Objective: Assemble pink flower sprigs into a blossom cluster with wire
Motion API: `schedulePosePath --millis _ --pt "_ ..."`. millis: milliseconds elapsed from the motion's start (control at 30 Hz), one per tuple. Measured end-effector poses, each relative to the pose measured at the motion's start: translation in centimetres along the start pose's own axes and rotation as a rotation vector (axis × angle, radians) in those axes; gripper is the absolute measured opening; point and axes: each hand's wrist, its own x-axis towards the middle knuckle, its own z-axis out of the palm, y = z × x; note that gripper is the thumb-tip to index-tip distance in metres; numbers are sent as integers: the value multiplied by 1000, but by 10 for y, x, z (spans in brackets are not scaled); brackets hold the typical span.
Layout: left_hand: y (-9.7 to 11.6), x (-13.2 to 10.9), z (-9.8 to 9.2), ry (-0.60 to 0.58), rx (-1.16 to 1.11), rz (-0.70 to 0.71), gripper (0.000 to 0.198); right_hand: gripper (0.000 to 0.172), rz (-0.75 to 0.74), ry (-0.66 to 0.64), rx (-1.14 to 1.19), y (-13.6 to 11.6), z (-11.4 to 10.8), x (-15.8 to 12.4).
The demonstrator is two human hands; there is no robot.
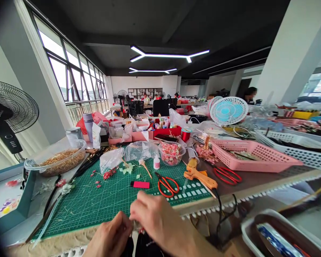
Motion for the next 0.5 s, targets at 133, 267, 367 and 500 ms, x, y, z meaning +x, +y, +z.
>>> schedulePosePath --millis 133,267,367,500 --pt "-12 0 -9 13 -196 3 25 28 142 56 182 5 18 0" --pt "-28 -1 -10 137 3 51 16 22 -133 205 -156 1 41 -9" --pt "-22 -3 -14 -13 -13 87 17 25 -121 155 36 2 30 8" --pt "-15 -4 -23 138 -168 36 22 33 249 124 390 2 55 6"
